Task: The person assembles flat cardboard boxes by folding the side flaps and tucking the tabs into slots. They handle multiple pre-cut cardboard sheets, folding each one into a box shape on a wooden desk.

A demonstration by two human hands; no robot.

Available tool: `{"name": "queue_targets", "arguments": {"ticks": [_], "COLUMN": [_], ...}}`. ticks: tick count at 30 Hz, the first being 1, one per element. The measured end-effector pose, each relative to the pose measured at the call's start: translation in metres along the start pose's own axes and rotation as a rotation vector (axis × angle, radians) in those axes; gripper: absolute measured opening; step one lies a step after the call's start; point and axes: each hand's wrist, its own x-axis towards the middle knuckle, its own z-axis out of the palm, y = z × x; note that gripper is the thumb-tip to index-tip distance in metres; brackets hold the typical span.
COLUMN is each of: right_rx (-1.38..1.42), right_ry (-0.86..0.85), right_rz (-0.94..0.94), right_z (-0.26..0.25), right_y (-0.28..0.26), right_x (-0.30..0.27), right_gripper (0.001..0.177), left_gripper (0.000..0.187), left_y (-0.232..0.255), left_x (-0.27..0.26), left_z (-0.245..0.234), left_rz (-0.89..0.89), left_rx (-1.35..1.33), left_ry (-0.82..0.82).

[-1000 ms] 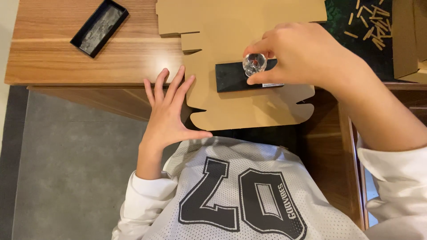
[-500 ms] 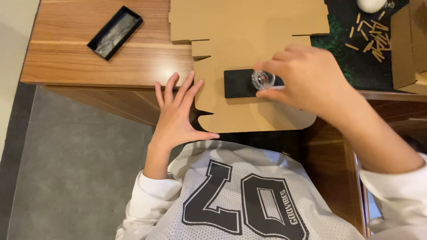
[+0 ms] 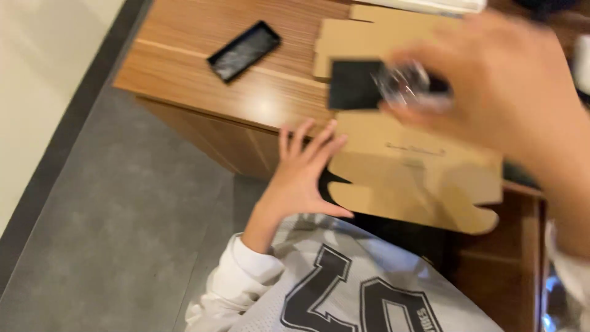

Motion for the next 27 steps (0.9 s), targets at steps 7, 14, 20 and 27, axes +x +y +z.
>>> {"name": "queue_targets", "arguments": {"ticks": [7,14,20,27], "right_rx": [0.674,0.568,0.586,0.548], "right_ry": [-0.244,-0.39,-0.428,-0.431], "right_rz": [-0.277,-0.176,-0.161,-0.209], "right_z": [0.067,0.103,0.116,0.116], "right_y": [-0.034,-0.058,-0.06,-0.062], "right_x": [0.19,0.24,0.24,0.241], "right_gripper": [0.026,0.048,0.055,0.054], "left_gripper": [0.123,0.118,0.116,0.116], "left_y": [0.006,0.016,0.018,0.018], "left_x": [0.002,0.002,0.002,0.003], "left_z": [0.0,-0.001,0.0,0.0], "left_rz": [-0.055,-0.08,-0.092,-0.095], "left_rx": [-0.007,-0.048,-0.081,-0.083], "left_ry": [-0.028,0.029,0.04,0.032]}}
